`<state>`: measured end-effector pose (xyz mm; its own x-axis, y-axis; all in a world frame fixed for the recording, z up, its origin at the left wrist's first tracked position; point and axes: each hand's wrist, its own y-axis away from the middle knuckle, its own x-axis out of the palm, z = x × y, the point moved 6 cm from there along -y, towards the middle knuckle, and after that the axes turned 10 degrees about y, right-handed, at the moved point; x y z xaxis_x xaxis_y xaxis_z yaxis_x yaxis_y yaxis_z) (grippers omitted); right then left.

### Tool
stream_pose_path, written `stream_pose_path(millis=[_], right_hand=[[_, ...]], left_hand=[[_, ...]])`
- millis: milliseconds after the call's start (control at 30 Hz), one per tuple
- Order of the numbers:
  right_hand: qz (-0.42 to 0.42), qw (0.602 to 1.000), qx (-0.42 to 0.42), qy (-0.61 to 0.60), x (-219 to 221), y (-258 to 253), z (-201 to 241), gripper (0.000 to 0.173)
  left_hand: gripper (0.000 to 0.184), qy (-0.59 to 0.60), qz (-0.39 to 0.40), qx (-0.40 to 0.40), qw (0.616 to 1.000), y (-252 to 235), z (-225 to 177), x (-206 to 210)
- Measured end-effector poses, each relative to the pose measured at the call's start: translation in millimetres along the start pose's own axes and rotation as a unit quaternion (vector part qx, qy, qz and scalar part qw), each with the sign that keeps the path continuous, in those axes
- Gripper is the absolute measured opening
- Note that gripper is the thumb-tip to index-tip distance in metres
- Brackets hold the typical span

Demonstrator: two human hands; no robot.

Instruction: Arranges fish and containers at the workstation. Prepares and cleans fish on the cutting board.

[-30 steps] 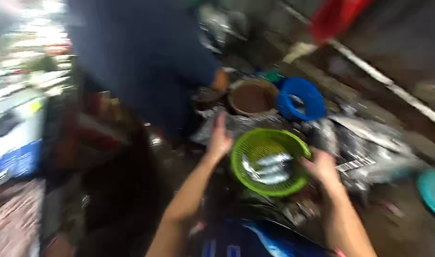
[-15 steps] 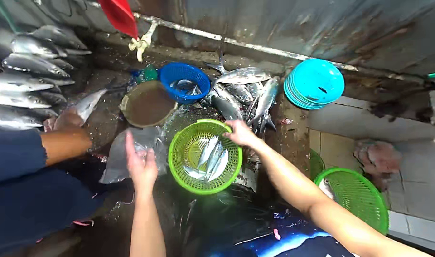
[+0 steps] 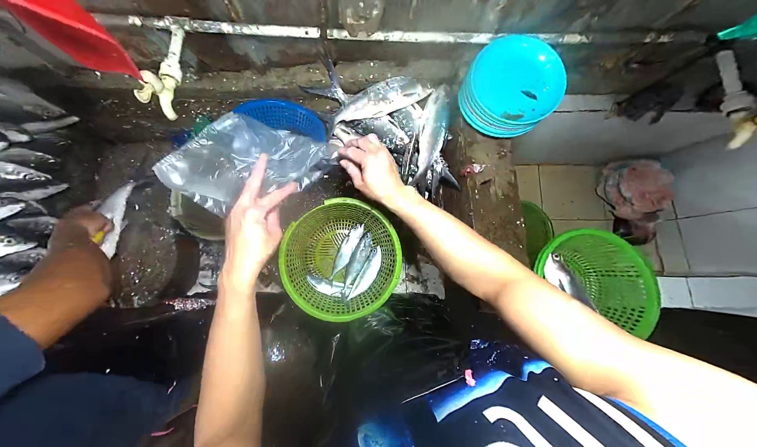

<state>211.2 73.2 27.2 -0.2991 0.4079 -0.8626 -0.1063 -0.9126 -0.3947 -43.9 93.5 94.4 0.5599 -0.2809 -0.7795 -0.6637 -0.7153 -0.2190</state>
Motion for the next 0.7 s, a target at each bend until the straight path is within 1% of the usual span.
stream_pose_path(millis=[67,100,167,233,267,300,400,433,500,567,600,633,667,700], right_hand=[[-0.049,0.998,0.033,0.003,11,3,-24,0.026],[-0.068,0.997,0.042,0.007,16,7,-31,0.027],[-0.067,0.996,0.051,0.015,26,17,-38,0.030],[-0.023,0.998,0.062,-0.002,40,25,-41,0.037],[0.009,0.997,0.068,-0.022,47,26,-40,0.045],[0.045,0.995,0.078,-0.043,54,27,-39,0.056],[0.130,0.974,0.140,-0.122,75,22,-38,0.094],[0.151,0.963,0.165,-0.150,81,18,-38,0.102],[0.161,0.940,0.208,-0.219,84,8,-33,0.109],[0.133,0.921,0.226,-0.288,86,-5,-30,0.109],[0.117,0.913,0.234,-0.313,86,-11,-30,0.105],[0.103,0.908,0.242,-0.325,86,-15,-31,0.095],[0.100,0.907,0.247,-0.325,85,-16,-33,0.081],[0.107,0.912,0.245,-0.312,84,-14,-36,0.063]], left_hand=[[0.050,-0.078,0.003,-0.081,0.994,-4,40,12],[0.053,-0.095,0.002,-0.113,0.989,-4,57,18],[0.064,-0.081,-0.006,-0.145,0.986,-1,79,32],[0.067,-0.011,-0.006,-0.137,0.991,3,88,44],[0.066,0.033,-0.005,-0.124,0.992,4,90,48],[0.066,0.067,-0.001,-0.113,0.991,3,91,52],[0.064,0.120,0.021,-0.092,0.988,0,84,58],[0.065,0.126,0.027,-0.084,0.988,-2,78,57],[0.066,0.131,0.044,-0.062,0.989,-3,60,51],[0.069,0.137,0.053,-0.047,0.988,-4,54,48],[0.070,0.146,0.056,-0.043,0.987,-4,57,48],[0.073,0.156,0.062,-0.045,0.985,-3,61,50],[0.076,0.163,0.059,-0.053,0.983,1,66,51],[0.079,0.162,0.036,-0.069,0.984,6,74,52]])
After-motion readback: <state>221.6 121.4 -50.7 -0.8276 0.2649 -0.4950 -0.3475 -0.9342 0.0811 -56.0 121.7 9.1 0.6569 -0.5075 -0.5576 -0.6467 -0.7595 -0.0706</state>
